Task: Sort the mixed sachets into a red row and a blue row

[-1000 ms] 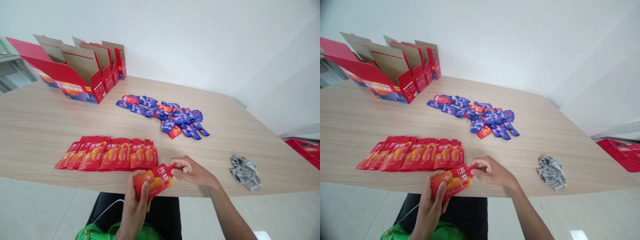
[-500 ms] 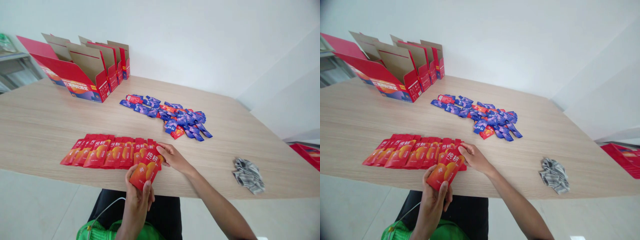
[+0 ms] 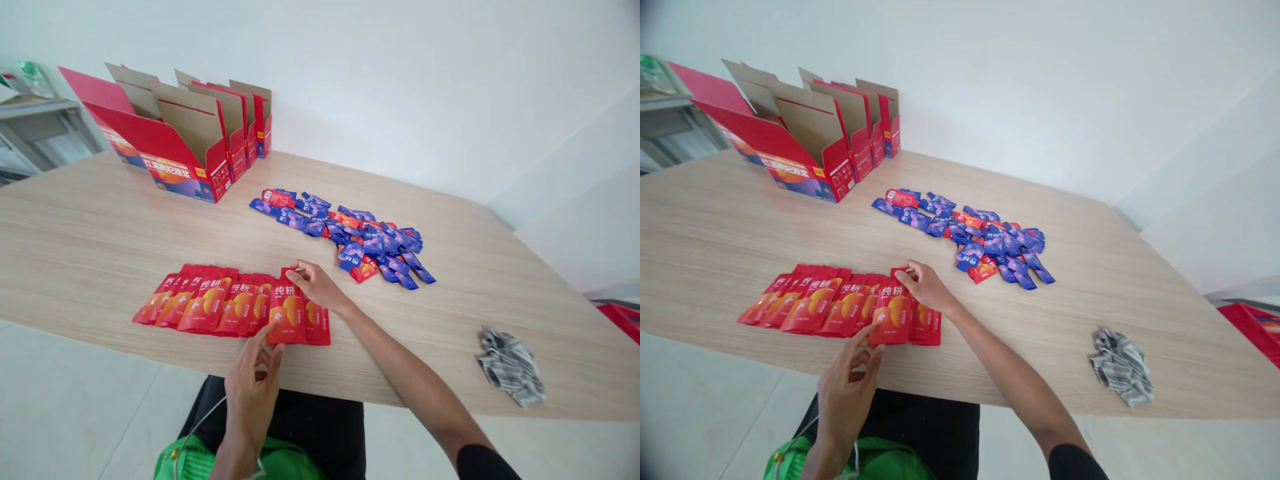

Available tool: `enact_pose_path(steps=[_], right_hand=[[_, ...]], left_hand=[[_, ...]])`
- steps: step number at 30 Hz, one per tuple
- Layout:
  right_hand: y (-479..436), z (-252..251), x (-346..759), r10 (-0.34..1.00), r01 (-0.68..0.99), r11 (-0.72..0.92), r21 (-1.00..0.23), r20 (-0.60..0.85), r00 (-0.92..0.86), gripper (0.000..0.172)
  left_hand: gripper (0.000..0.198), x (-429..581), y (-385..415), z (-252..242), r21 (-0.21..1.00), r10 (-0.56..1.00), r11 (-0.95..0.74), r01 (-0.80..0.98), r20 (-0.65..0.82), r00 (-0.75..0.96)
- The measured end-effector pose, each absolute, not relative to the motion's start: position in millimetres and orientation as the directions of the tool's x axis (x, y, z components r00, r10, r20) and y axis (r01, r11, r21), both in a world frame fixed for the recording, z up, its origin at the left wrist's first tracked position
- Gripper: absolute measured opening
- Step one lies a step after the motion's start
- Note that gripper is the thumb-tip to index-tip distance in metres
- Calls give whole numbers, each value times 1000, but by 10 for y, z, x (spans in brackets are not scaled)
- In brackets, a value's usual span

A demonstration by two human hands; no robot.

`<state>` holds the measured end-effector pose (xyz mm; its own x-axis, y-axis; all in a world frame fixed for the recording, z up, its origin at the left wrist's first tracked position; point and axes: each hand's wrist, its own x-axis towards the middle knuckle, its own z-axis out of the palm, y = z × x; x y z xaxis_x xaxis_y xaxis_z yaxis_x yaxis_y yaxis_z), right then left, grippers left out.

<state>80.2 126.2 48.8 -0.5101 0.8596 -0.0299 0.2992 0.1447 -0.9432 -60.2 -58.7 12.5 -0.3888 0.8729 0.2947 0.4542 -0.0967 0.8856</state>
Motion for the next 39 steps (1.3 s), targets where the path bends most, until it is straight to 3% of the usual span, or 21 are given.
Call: enact_pose_path(steps=[4,7,12,17,24,31,35,39], right_hand=[[1328,367,704,858,427,280,-860,24,-514,23],[1361,319,661,852,581,402,-707,55,-521,16],[1357,318,570,871,778,430,-457,-17,-492,34],[1346,342,488,874,836,423,-350,-84,-478,36],[1360,287,509,873,807,467,-362,47,-485,26],[1398,263,646,843,681,513,-523,160,-513,21],[1329,320,1092,798,559,587,-586,303,-521,20],[1180,291,1759,839,694,540,-476,363,-405,19]], left_hand=[[41,-688,-553,98,782,819,-142,607,438,-372],[39,-732,-534,58,739,803,-150,657,479,-354],[42,-736,-523,14,699,803,-166,695,505,-316],[46,-732,-526,-8,675,800,-145,723,510,-315],[48,-738,-504,36,674,799,-130,727,505,-326],[32,-748,-572,1,663,815,-121,739,491,-307],[23,-686,-611,-53,647,848,-342,681,525,-73],[28,-483,-588,-46,620,816,-536,572,555,163]])
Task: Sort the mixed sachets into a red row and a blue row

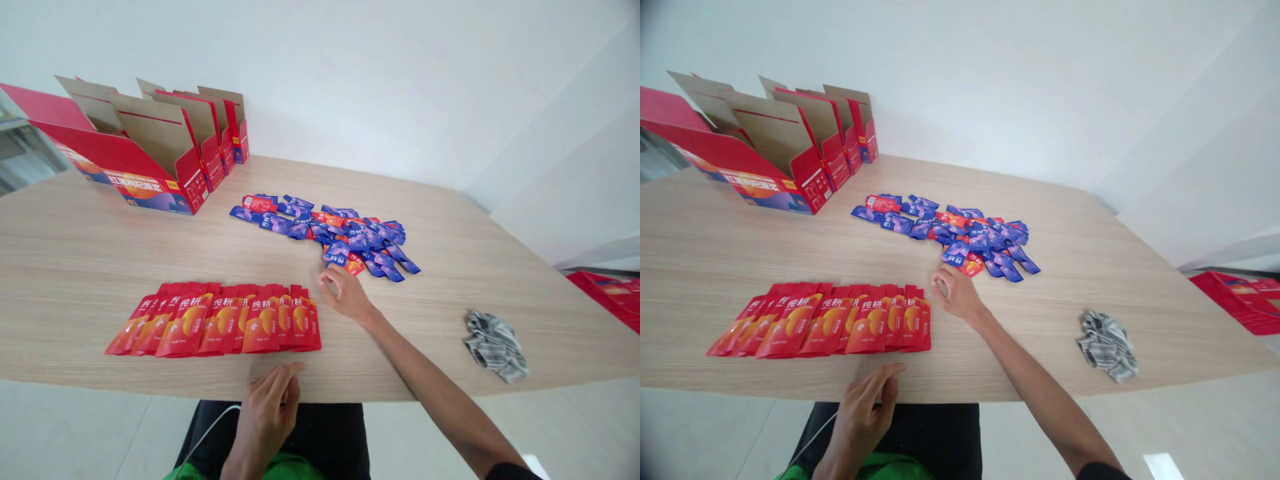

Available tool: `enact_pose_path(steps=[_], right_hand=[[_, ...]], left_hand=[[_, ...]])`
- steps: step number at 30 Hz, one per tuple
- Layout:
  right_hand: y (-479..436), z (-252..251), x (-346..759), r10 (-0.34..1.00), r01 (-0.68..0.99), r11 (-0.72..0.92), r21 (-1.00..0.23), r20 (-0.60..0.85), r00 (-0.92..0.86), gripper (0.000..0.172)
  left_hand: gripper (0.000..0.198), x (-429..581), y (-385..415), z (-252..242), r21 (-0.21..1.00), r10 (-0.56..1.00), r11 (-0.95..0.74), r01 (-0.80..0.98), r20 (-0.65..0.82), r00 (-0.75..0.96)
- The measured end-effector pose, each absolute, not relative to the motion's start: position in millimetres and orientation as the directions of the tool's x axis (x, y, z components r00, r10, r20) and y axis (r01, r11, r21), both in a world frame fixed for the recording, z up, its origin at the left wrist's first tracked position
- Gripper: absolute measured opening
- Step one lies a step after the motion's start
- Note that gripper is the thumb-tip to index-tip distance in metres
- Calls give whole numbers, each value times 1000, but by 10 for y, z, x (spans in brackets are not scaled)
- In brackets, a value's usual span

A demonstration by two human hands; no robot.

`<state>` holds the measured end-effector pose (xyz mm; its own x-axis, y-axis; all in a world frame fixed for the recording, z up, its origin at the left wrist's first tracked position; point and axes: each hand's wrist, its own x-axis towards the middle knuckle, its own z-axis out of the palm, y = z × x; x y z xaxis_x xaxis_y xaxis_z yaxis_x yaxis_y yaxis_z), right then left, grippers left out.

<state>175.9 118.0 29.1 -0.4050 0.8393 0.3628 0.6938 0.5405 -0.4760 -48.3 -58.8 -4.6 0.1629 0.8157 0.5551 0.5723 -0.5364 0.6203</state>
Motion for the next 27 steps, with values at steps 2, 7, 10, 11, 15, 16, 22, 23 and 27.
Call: enact_pose_path(steps=[2,7,10,11,15,16,22,23,27], right_hand=[[1125,237,2025,886,813,431,-392,355,-299,18],[1137,138,2204,970,972,158,-173,209,-120,29],[1212,151,2133,989,995,85,-48,126,-79,30],[1238,163,2116,991,997,75,-16,109,-73,31],[1320,204,2118,991,991,117,66,64,-121,38],[1333,211,2128,989,988,137,77,50,-141,39],[1380,297,2153,983,982,169,86,53,-174,42],[1386,324,2151,982,980,176,89,53,-181,42],[1377,430,2156,974,967,227,113,-13,-227,37]], left_hand=[[29,-364,-560,-39,626,806,-578,524,540,243],[29,-180,-506,-53,657,798,-600,457,454,397],[29,-167,-500,-54,675,809,-580,456,413,417],[29,-170,-501,-51,682,815,-571,457,402,418],[29,-184,-505,-38,696,823,-557,453,388,416],[30,-184,-505,-37,694,821,-561,451,392,416],[30,-179,-503,-54,688,816,-567,452,396,422],[29,-181,-504,-58,689,817,-565,453,391,424],[28,-186,-511,-83,687,819,-563,459,390,420]])
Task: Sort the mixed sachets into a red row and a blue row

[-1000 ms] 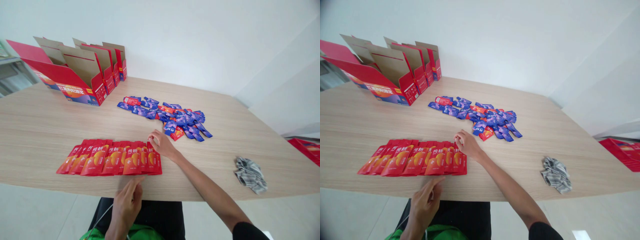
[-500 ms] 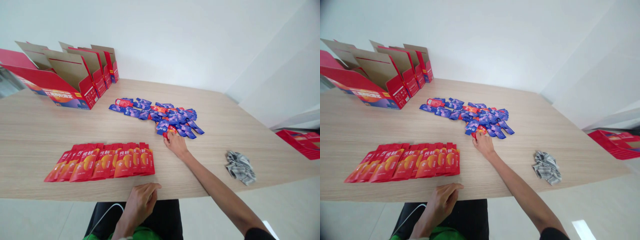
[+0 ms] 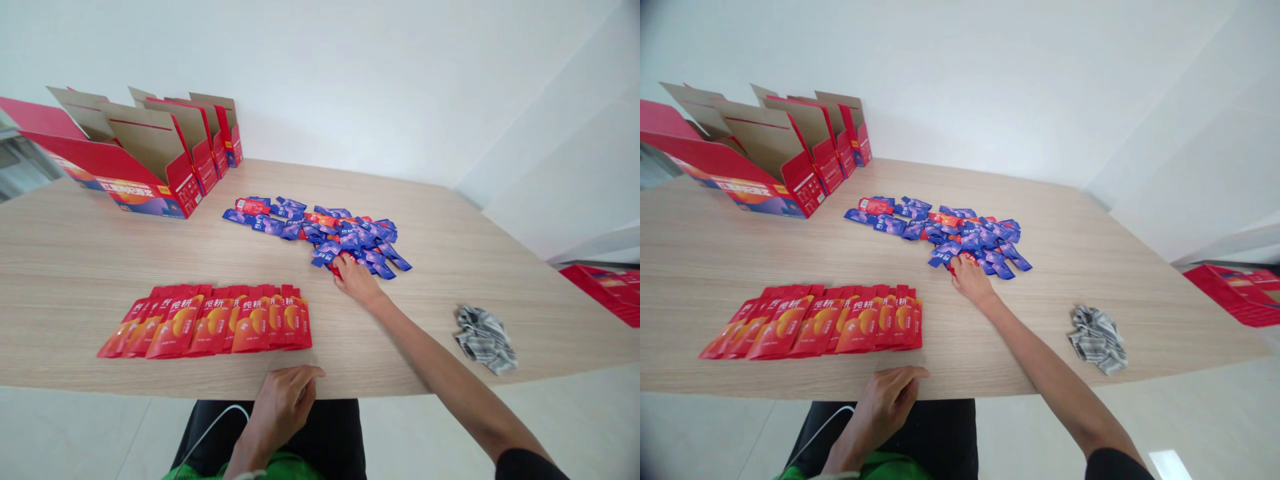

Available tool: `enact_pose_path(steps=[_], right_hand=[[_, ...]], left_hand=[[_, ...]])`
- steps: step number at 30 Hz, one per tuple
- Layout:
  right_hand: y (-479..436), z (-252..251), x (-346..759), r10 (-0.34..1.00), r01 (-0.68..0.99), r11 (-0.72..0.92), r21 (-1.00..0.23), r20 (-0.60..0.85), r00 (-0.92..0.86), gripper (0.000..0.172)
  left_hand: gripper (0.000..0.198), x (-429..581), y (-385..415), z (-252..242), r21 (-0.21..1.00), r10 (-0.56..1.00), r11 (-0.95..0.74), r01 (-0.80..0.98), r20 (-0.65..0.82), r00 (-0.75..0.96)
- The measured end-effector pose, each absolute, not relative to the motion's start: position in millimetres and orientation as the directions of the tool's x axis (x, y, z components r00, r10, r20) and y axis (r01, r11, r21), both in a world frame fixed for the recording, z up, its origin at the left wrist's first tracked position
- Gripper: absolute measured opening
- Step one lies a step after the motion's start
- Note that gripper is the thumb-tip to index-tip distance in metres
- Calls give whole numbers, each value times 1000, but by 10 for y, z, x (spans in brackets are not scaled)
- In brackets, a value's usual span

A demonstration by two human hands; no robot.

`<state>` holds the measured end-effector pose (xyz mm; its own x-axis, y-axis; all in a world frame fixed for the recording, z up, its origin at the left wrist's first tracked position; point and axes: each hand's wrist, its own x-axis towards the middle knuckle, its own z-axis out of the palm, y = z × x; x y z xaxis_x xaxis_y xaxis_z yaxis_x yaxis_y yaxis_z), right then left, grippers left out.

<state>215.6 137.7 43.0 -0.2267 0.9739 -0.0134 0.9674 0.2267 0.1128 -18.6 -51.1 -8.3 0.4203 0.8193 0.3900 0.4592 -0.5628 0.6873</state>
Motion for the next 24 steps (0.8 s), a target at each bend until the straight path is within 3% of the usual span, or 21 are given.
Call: enact_pose_path(steps=[5,9,13,17,20,24], right_hand=[[1299,478,2234,943,938,332,95,-64,-327,46],[1271,441,2329,962,952,272,138,-2,-275,54],[1305,344,2415,946,940,308,149,55,-319,46],[1338,245,2506,932,940,332,72,125,-339,39],[1347,207,2550,928,941,340,-7,166,-334,43],[1355,201,2484,943,958,279,-64,208,-261,38]], left_hand=[[27,-183,-525,-109,693,826,-554,462,388,409],[27,-176,-521,-94,706,832,-545,453,386,399],[27,-175,-521,-76,708,823,-558,433,405,398],[27,-181,-536,-81,698,824,-558,449,402,400],[27,-185,-542,-88,703,832,-544,458,380,405],[27,-181,-536,-92,710,834,-539,453,372,409]])
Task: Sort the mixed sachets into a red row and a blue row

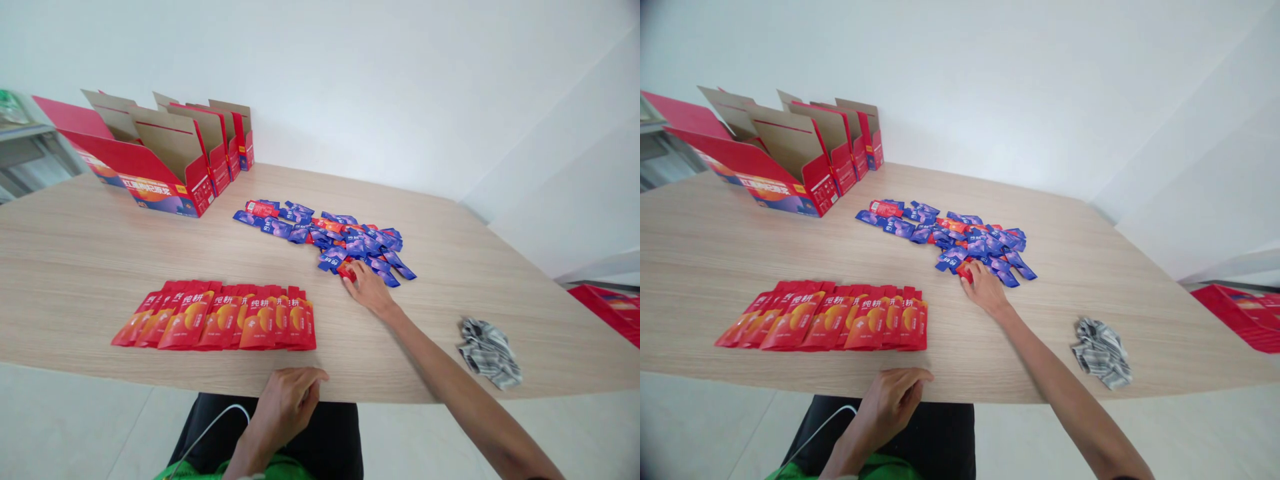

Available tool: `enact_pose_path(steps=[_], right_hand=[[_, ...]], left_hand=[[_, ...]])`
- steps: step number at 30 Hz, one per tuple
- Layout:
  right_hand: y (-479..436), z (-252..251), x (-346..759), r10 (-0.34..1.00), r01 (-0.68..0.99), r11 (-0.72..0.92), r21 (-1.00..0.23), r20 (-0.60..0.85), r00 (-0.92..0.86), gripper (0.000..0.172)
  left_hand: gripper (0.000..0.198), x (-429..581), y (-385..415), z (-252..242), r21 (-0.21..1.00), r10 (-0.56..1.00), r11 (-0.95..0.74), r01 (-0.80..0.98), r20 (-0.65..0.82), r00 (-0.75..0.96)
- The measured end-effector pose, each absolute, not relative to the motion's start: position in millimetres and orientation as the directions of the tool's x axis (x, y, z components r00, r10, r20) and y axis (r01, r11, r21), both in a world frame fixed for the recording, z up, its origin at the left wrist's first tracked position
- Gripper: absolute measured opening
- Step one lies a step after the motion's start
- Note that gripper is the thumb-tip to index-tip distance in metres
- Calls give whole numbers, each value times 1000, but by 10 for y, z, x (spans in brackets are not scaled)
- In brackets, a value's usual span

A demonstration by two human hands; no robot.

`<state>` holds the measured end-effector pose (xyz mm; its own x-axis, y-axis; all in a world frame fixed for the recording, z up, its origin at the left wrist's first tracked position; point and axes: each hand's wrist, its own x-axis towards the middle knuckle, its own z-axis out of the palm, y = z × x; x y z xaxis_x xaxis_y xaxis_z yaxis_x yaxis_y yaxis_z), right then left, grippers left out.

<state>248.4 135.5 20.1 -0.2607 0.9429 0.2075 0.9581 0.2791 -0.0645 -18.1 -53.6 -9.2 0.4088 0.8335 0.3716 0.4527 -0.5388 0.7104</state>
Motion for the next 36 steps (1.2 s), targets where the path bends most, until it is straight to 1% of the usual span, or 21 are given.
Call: enact_pose_path(steps=[3,8,10,11,13,15,17,18,20,21,24,26,27,29,30,31,32,33,34,35,36], right_hand=[[1373,206,2357,953,977,213,-27,227,-201,30],[1432,179,2291,944,978,195,79,256,-209,24],[1423,171,2368,915,974,207,90,335,-226,19],[1394,178,2419,884,970,226,87,401,-242,17],[1263,223,2508,776,950,303,82,557,-296,17],[1020,310,2533,632,904,417,94,685,-362,18],[683,410,2461,523,844,526,105,743,-418,19],[495,452,2394,493,812,574,102,749,-442,20],[130,499,2225,448,733,672,104,731,-514,20],[-30,501,2140,421,685,721,108,717,-556,18],[-346,454,1941,329,527,842,120,659,-676,10],[-410,429,1859,276,442,890,109,643,-714,10],[-406,433,1826,260,405,911,82,646,-717,11],[-349,478,1757,274,339,940,-39,679,-681,16],[-303,518,1718,323,323,936,-139,704,-632,20],[-247,565,1673,413,331,906,-264,721,-557,25],[-180,615,1624,536,353,842,-408,705,-464,28],[-101,663,1573,667,372,744,-555,648,-367,32],[-12,707,1521,785,377,620,-688,547,-293,35],[87,744,1469,871,363,489,-793,416,-263,39],[192,774,1421,917,340,371,-864,283,-280,43]], left_hand=[[27,-176,-533,-101,703,830,-546,456,375,414],[28,-193,-539,-110,713,834,-538,450,374,406],[28,-196,-543,-101,756,851,-502,421,344,397],[28,-189,-545,-95,799,871,-453,395,304,385],[31,-153,-550,-81,919,925,-265,293,157,346],[44,-88,-552,-66,995,947,3,97,-34,318],[65,-15,-550,-39,965,932,218,-147,-161,323],[74,17,-549,-19,926,923,281,-253,-188,336],[85,57,-553,32,856,918,329,-399,-191,348],[88,64,-561,59,836,917,335,-434,-185,352],[90,52,-619,121,830,925,339,-442,-208,319],[89,34,-674,141,834,931,347,-429,-250,267],[88,24,-700,148,834,934,348,-428,-270,234],[84,2,-741,171,839,939,342,-423,-295,175],[81,-14,-754,188,848,940,340,-407,-302,156],[78,-33,-762,208,863,942,335,-378,-305,139],[76,-56,-767,227,881,944,330,-340,-307,123],[74,-84,-768,245,897,944,330,-295,-309,114],[74,-115,-768,260,910,944,331,-250,-313,108],[74,-149,-766,269,921,943,331,-206,-318,98],[75,-184,-764,274,929,943,330,-166,-320,86]])
